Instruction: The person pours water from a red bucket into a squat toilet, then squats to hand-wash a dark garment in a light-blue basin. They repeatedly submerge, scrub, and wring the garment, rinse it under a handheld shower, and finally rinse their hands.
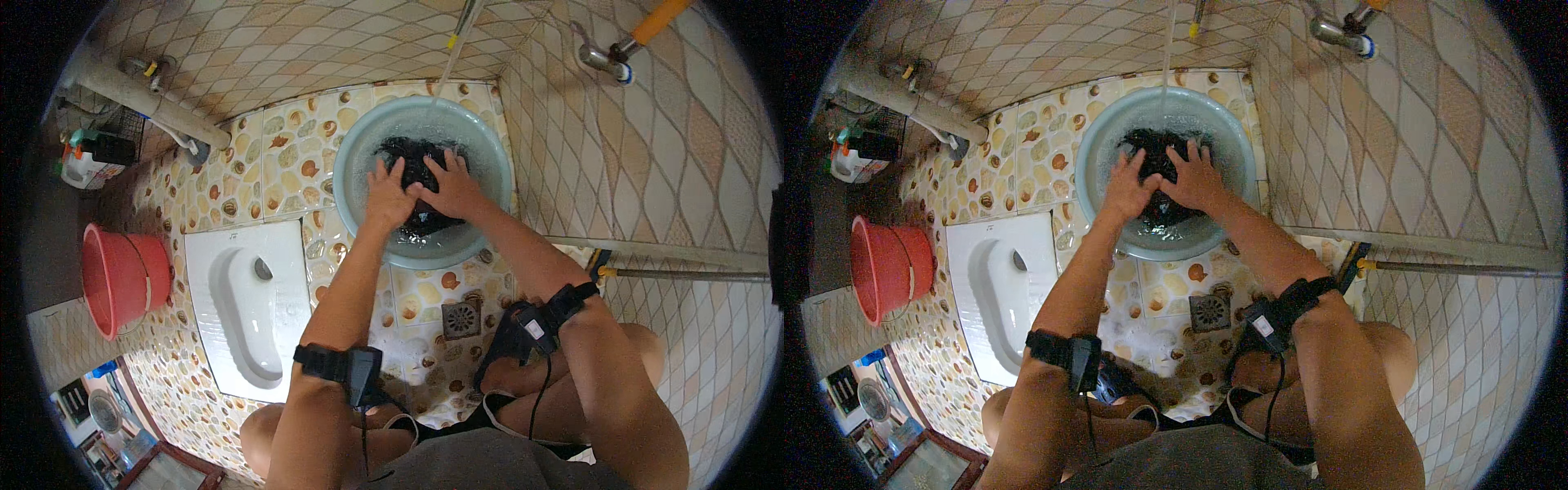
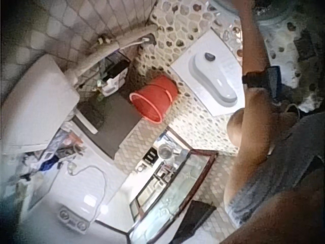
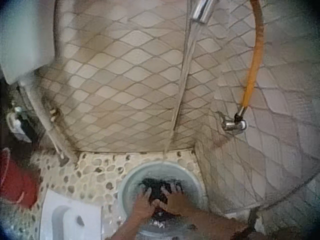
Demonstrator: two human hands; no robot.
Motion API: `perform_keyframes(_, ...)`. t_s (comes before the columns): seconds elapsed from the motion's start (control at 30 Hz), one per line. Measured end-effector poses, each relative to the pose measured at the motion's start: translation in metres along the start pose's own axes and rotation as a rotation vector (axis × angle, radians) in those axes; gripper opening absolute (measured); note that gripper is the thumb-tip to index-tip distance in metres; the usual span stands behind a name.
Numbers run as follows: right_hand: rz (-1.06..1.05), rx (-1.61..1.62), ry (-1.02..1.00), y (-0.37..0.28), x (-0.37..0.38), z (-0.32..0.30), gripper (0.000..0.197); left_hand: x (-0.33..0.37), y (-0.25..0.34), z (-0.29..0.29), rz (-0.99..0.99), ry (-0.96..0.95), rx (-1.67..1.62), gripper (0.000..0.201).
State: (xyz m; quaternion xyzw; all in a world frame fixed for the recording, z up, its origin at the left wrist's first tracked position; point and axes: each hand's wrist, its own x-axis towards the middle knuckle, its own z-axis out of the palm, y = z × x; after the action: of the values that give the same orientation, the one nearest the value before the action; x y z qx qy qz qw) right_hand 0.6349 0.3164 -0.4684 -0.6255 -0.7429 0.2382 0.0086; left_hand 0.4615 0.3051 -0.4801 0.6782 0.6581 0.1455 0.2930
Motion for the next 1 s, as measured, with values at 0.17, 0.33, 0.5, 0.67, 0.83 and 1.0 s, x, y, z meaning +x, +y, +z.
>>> perform_keyframes(0.17, -0.006, -0.126, 0.002, 0.001, 0.007, 0.035, 0.074, -0.006, -0.018, 0.034, 0.059, -0.207, 0.246, 0.069)
perform_keyframes(0.33, -0.031, -0.114, 0.096, 0.006, 0.024, 0.024, 0.061, -0.008, -0.022, 0.027, -0.170, -0.227, -0.265, 0.071)
perform_keyframes(0.5, -0.004, 0.750, 0.204, -0.032, 0.013, -0.012, 0.045, -0.002, -0.034, 0.016, -0.686, -0.292, -1.674, 0.067)
perform_keyframes(0.67, -0.303, 0.717, 0.289, -0.101, -0.041, -0.017, 0.037, 0.002, -0.048, 0.016, -0.334, -0.263, -1.964, 0.052)
perform_keyframes(0.83, -0.201, 0.461, 0.309, -0.107, -0.033, -0.012, 0.042, -0.007, -0.026, 0.005, -0.147, -0.109, -1.771, 0.043)
perform_keyframes(1.0, 0.302, 0.528, 0.384, -0.047, 0.001, -0.039, 0.043, -0.012, -0.014, -0.040, -0.395, 0.245, -1.234, 0.030)
